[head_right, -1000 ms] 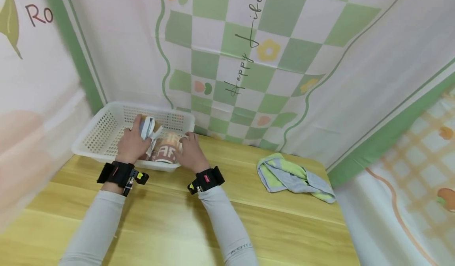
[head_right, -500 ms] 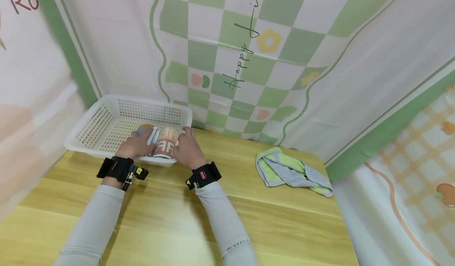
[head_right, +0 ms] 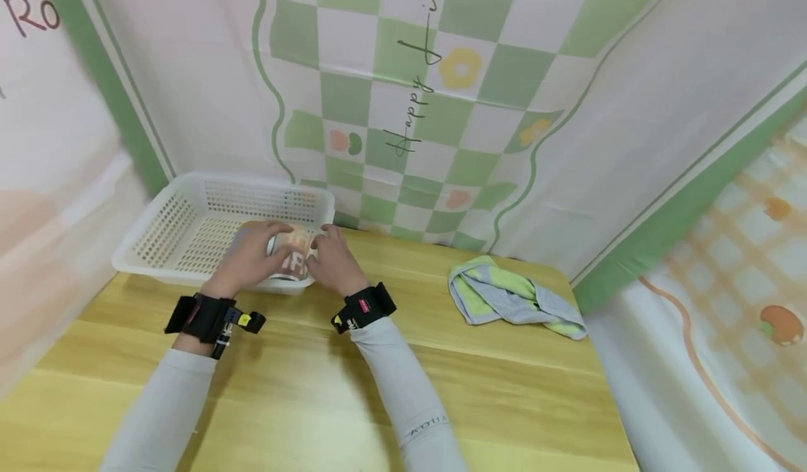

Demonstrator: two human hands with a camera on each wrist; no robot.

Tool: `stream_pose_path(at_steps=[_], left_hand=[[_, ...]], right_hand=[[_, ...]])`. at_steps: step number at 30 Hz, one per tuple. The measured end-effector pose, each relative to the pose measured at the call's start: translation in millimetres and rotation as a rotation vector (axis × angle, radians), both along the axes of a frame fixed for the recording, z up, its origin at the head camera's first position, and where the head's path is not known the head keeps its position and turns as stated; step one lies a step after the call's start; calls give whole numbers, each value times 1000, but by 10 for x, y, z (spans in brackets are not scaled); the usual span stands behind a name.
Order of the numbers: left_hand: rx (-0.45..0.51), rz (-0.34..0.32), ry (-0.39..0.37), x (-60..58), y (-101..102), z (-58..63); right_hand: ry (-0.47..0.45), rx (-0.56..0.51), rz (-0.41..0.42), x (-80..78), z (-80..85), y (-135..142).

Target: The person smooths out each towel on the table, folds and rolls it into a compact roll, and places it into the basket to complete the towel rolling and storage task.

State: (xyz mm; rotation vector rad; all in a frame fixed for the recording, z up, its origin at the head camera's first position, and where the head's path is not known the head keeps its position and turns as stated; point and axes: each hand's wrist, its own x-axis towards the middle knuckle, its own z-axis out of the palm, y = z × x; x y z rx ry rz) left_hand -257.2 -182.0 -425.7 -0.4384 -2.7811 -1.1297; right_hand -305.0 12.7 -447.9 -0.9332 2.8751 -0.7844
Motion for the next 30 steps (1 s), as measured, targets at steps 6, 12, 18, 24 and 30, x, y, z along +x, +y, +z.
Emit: stream_pose_path(at_steps=[6, 12, 18, 24, 30], left_hand=[[44, -152, 57, 236, 481, -24], [-18, -334, -13, 493, 1177, -178], [-38, -451, -100, 558, 1626, -297], [-65, -479, -145, 580, 1791, -341], [-79, -478, -151, 603, 1940, -443]], right_hand=[[33, -75, -16, 37, -29, 512], [47, -69, -231, 117, -193, 1468], [-111, 7, -518, 306, -441, 2198], [-146, 119, -494, 467, -580, 2399], [-61, 199, -415, 650, -530, 2304]])
